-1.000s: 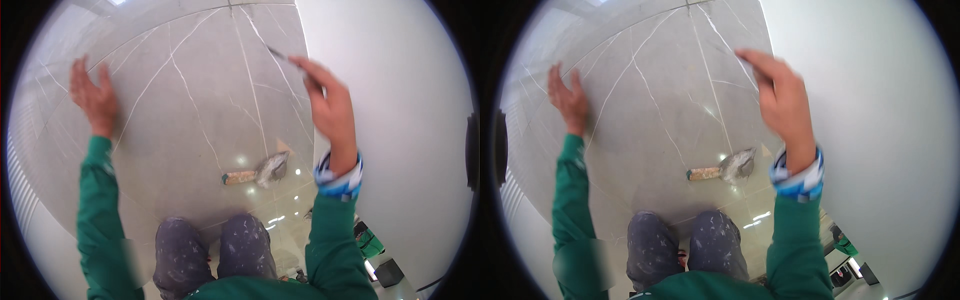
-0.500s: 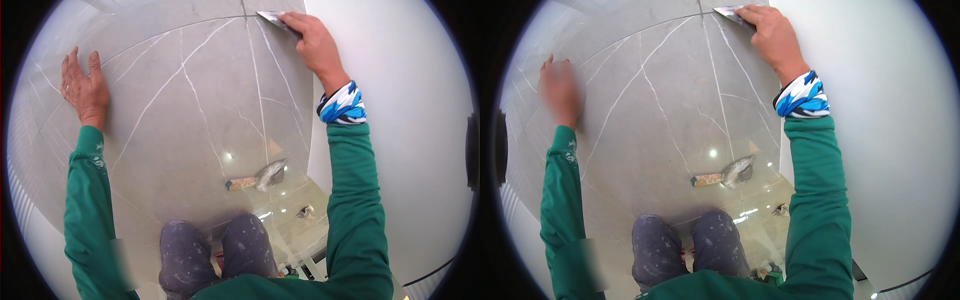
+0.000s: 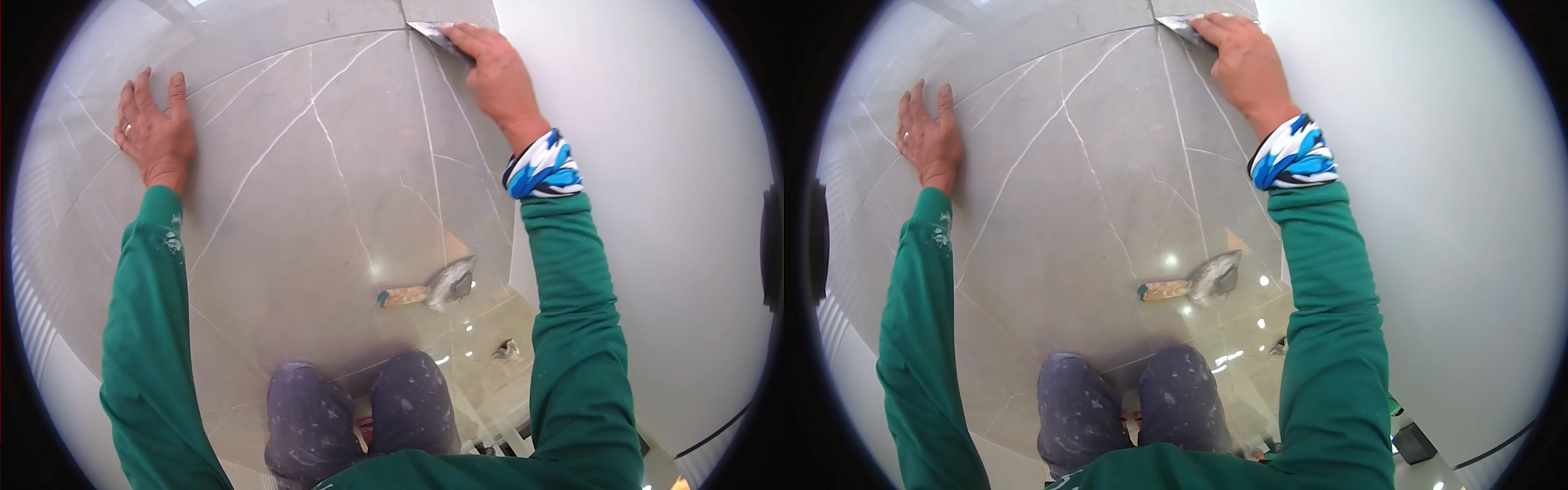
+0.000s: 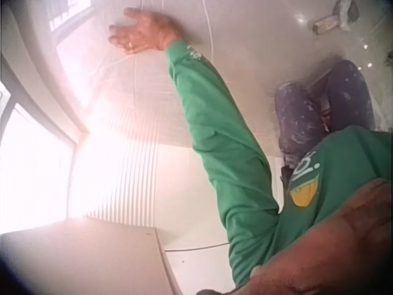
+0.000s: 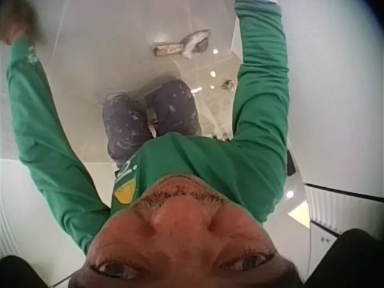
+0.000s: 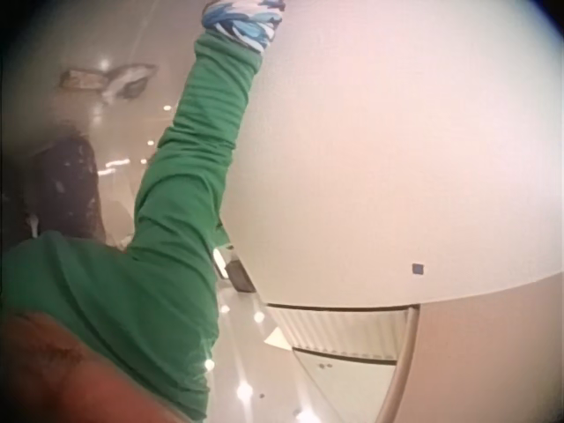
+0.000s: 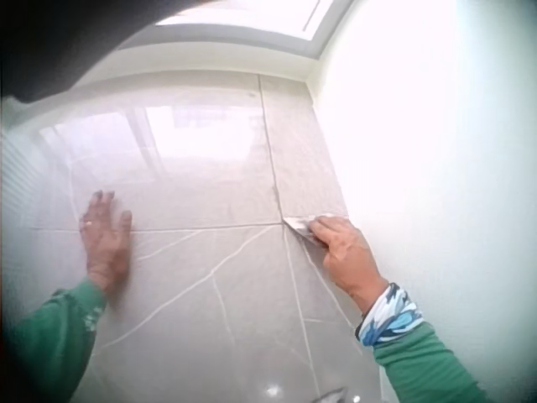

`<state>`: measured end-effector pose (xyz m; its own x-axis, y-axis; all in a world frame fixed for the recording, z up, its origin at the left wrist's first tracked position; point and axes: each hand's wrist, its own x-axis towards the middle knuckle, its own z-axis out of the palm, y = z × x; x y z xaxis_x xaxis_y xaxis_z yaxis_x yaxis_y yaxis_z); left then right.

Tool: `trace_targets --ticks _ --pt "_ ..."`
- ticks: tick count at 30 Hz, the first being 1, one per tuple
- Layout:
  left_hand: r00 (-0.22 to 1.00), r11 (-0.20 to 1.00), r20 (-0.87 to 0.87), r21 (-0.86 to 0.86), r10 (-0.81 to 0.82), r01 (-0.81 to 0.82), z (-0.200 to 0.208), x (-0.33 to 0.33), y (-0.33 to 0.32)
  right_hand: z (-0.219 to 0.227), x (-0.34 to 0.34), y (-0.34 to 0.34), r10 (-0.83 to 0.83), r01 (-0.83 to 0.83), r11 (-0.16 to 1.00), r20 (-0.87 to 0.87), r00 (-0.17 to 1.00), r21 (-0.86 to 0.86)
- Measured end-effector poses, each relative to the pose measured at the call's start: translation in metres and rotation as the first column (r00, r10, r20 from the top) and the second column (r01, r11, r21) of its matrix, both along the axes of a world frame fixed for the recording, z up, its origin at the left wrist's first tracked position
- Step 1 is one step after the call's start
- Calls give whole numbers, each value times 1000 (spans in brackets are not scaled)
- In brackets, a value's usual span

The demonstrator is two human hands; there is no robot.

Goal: The person wipes a tile floor with a cloth and then uses a putty knife to apply a material into the seams between the tiles.

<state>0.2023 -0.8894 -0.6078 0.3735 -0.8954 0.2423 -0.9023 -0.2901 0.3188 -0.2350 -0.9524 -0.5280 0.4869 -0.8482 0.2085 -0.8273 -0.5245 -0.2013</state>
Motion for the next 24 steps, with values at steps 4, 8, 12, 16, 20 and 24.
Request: trace_targets --ticks 4,8,12,16,20,24 --pt "999 1000 33 23 17 -18 0 -2 0 -9 0 24 -35 24 991 -82 996 -131" --pt "999 999 48 33 22 -23 0 2 1 16 3 6 -19 23 999 -86 996 45" --pt "998 999 58 45 17 -20 4 0 0 18 16 5 -331 346 935 -161 930 75" --pt "999 998 41 54 21 -23 3 -7 -1 4 35 21 -431 453 890 -222 875 57" --pt "999 997 39 76 20 -23 6 -6 0 2 84 51 -329 337 940 -134 935 46" --pt "998 996 59 78 29 -34 4 1 0 26 85 50 -328 328 903 -47 943 277"
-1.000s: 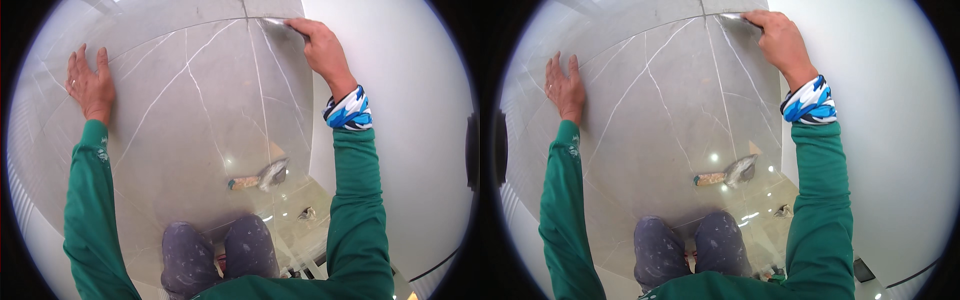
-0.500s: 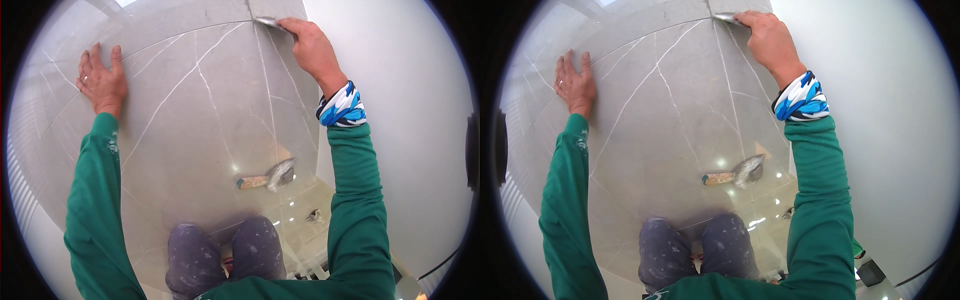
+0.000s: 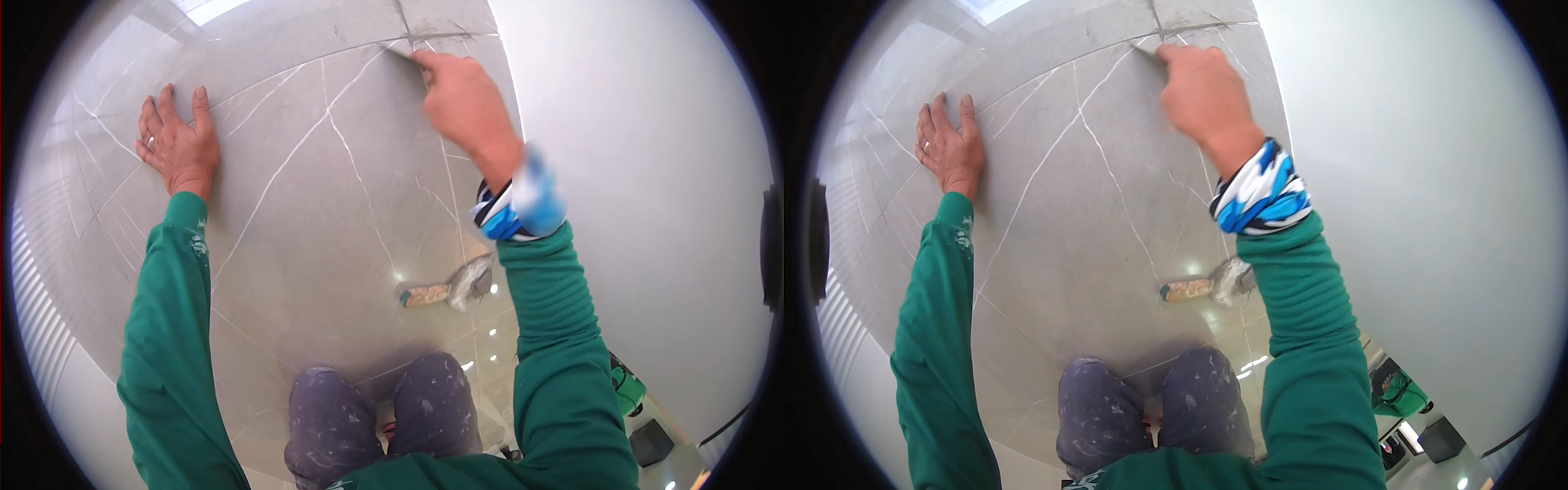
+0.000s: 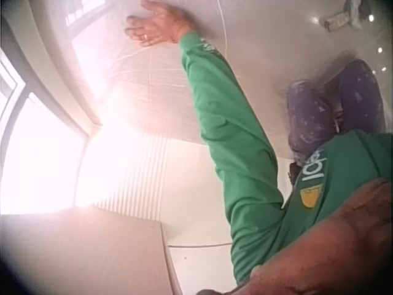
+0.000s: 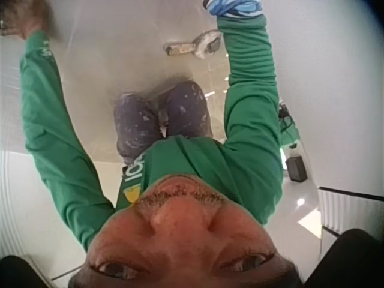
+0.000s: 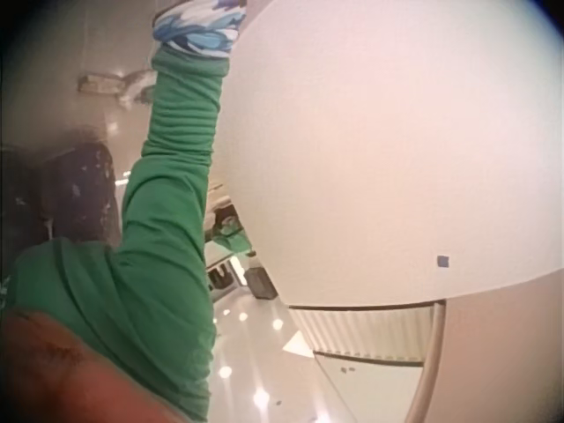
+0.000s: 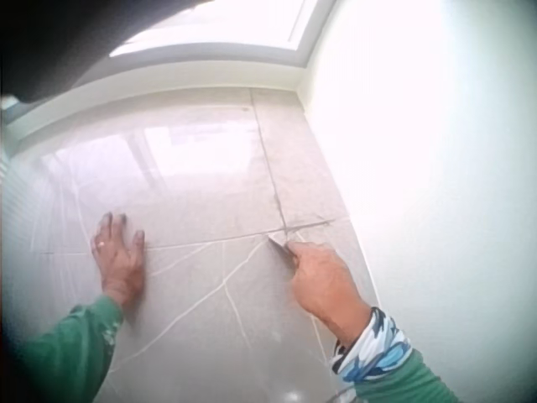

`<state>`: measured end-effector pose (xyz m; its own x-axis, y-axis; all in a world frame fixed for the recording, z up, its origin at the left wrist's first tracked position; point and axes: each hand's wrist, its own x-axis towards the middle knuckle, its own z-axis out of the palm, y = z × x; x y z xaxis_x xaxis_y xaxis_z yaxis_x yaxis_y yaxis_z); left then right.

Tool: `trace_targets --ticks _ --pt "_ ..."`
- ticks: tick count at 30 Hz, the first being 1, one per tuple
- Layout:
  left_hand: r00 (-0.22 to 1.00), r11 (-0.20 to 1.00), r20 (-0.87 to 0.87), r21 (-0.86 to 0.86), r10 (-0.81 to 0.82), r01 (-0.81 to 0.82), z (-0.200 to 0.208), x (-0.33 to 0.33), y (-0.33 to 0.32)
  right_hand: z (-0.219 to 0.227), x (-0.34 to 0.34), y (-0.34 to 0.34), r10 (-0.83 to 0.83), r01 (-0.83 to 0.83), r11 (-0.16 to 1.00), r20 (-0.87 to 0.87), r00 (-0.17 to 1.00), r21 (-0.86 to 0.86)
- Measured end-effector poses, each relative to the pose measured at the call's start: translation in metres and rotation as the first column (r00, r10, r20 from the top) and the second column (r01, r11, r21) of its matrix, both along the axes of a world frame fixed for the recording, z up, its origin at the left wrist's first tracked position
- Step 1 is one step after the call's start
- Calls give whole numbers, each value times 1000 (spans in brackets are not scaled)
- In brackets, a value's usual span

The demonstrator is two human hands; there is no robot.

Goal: The person wipes a tile floor with a cloth and then uses a putty knife to apply a material into the seams between the tiles.

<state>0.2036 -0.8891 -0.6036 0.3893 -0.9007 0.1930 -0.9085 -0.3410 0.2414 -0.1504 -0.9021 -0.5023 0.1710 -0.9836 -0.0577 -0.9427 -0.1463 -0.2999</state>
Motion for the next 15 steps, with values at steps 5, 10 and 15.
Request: trace_targets --ticks 5,10,15 --pt "1000 1000 -27 -1 -5 5 1 -8 -3 2 -55 -45 -232 233 972 -223 947 -22" --pt "1000 1000 -27 -2 -7 7 1 -10 -2 -5 -43 -53 -216 234 972 -335 917 15" --pt "1000 1000 -23 8 0 0 -1 -2 1 -7 27 -6 -62 63 998 -194 979 -1"
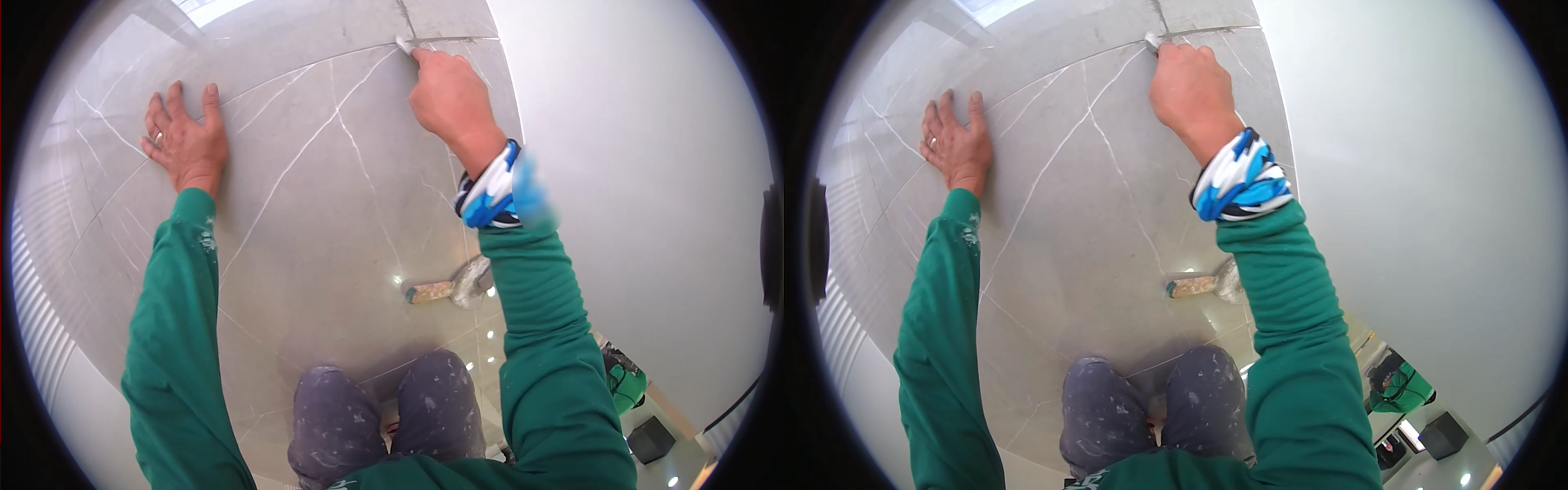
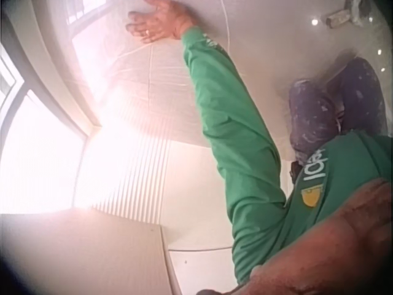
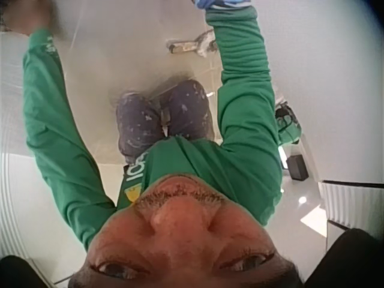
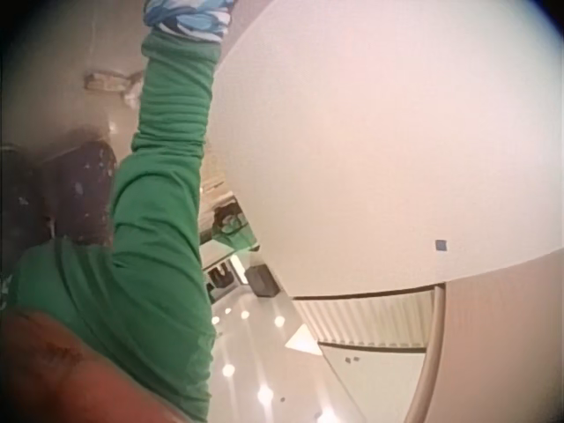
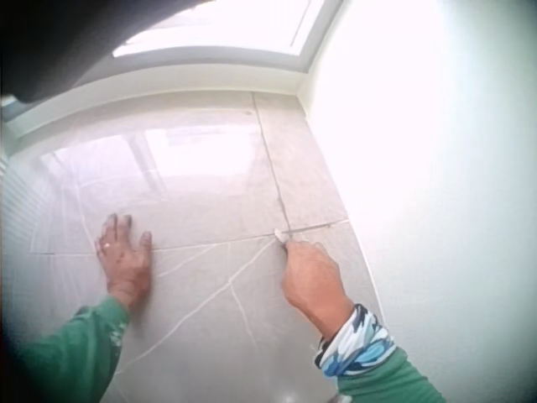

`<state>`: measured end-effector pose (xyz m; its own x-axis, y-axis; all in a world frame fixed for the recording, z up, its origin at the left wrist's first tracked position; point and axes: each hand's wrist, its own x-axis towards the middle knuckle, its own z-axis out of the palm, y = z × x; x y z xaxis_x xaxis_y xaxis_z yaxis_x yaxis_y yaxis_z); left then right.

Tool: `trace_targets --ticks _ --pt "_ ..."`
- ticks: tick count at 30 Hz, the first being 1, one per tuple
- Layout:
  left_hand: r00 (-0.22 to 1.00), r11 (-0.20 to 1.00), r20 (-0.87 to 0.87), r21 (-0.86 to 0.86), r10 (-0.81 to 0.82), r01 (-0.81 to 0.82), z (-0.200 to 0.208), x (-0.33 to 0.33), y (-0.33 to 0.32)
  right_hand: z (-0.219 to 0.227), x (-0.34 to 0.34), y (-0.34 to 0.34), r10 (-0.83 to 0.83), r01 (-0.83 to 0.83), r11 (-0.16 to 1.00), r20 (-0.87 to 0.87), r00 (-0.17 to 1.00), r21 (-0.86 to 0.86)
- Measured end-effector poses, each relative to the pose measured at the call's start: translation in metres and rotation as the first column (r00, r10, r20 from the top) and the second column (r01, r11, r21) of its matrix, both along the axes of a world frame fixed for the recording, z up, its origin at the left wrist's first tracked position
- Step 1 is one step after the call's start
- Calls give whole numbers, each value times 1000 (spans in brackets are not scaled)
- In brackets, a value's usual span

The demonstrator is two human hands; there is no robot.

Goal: The person wipes a tile floor with a cloth and then uses a putty knife to apply a material into the seams between the tiles.

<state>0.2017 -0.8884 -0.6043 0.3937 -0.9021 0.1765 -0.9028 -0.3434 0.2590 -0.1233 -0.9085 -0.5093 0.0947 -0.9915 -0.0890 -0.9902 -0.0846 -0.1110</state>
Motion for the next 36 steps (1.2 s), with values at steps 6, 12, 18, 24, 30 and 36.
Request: trace_targets --ticks 6,12,18,24,30,36 --pt "999 1000 -31 -2 -24 24 6 -7 1 21 -71 -32 0 1 1000 68 998 -16" --pt "1000 1000 -23 5 -18 18 5 -5 0 10 -89 -65 318 -315 947 34 948 -58" --pt "1000 1000 -14 3 -14 14 4 -7 -2 4 -99 -31 457 -462 865 -72 886 -196" --pt "999 1000 45 -8 -2 2 -4 1 -2 25 -94 -47 266 -264 964 -45 963 38" --pt "1000 1000 -6 -4 -6 6 -2 -6 -3 28 -124 -66 1 0 1000 -89 996 10" --pt "1000 1000 21 -4 -7 7 -1 -1 -3 10 -126 -75 -114 129 989 -179 977 74"
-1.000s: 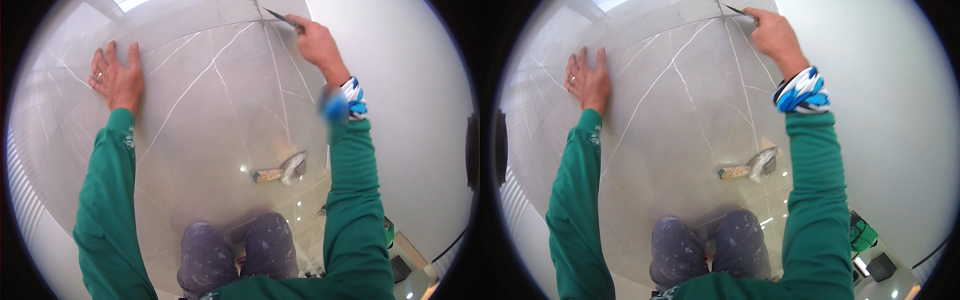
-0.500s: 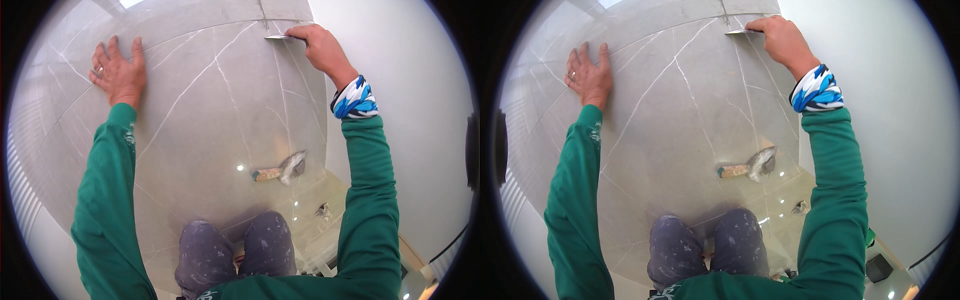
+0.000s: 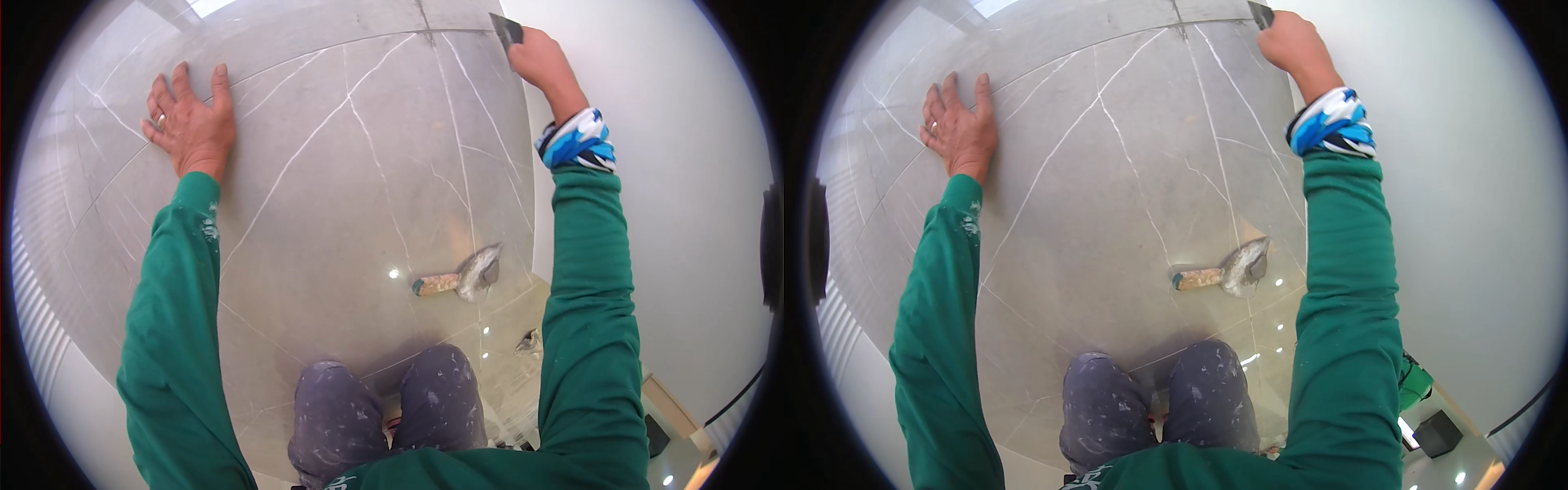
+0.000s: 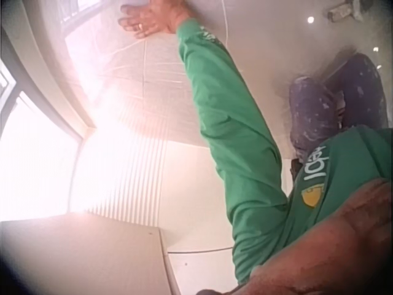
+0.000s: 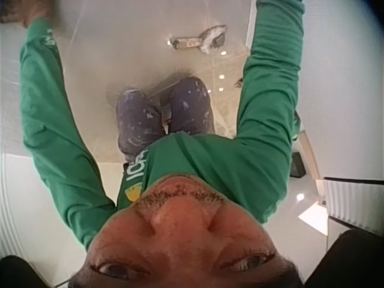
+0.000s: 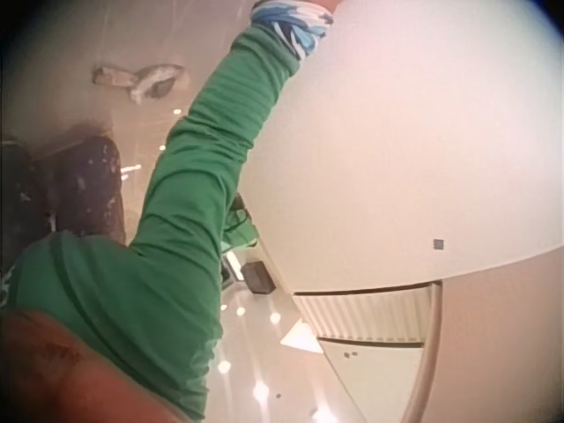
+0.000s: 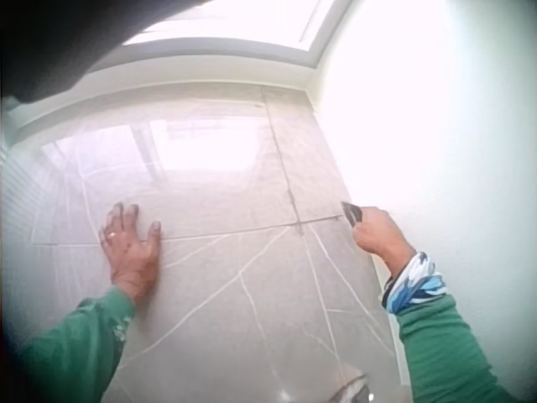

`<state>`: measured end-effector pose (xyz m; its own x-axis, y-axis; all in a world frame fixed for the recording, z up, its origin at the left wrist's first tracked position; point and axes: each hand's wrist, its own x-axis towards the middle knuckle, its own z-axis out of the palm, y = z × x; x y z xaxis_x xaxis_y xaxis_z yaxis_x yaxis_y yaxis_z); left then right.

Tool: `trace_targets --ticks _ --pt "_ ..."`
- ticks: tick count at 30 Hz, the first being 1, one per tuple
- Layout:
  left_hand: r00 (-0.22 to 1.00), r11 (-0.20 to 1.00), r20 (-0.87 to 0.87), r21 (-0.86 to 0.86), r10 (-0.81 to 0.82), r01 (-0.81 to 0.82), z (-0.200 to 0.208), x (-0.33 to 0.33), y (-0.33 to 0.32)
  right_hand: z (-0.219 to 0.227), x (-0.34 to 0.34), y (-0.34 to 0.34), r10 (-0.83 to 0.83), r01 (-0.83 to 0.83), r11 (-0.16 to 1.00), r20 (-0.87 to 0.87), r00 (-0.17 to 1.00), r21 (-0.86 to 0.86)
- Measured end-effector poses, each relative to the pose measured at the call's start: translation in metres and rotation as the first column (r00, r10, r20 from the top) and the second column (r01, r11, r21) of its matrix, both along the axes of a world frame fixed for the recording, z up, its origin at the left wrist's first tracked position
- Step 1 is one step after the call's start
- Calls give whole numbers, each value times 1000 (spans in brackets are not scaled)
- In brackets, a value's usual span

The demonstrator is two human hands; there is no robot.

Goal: The person wipes a tile floor with a cloth and then uses a putty knife to apply a material into the seams between the tiles.

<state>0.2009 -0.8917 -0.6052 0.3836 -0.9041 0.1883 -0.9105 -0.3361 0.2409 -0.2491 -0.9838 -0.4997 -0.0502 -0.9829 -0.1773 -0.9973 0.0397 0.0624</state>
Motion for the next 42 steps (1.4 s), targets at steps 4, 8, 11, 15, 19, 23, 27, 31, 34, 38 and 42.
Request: trace_targets --ticks 4,8,11,15,19,23,27,31,34,38,42 --pt "1000 1000 5 12 -1 1 1 -7 -1 -6 54 13 36 -36 999 89 995 5" --pt "1000 1000 -9 5 -6 6 0 -1 2 -8 116 41 76 -76 997 145 987 -1" --pt "1000 1000 0 8 -10 10 -4 -5 1 19 99 71 48 -41 999 296 954 -28" --pt "1000 1000 18 -9 -15 15 0 -2 1 66 54 161 -226 258 965 631 742 42" --pt "997 1000 71 -28 -4 6 -13 2 -4 83 34 299 -435 498 858 693 575 126" --pt "998 998 26 -47 -50 51 -25 10 -6 84 45 406 -359 398 917 496 791 30" --pt "999 996 39 -85 -30 33 -33 20 -13 71 54 443 -326 364 931 416 849 -14" --pt "999 996 38 -82 -25 28 -35 16 -14 61 55 452 -354 368 930 320 879 17" --pt "999 997 37 -69 -29 32 -34 16 -13 52 59 459 -474 482 875 297 829 50" --pt "999 998 29 -60 -26 28 -32 18 -11 34 62 462 -553 557 827 300 778 78" --pt "999 997 13 -69 -30 31 -31 13 -9 17 68 462 -530 533 843 276 802 70"
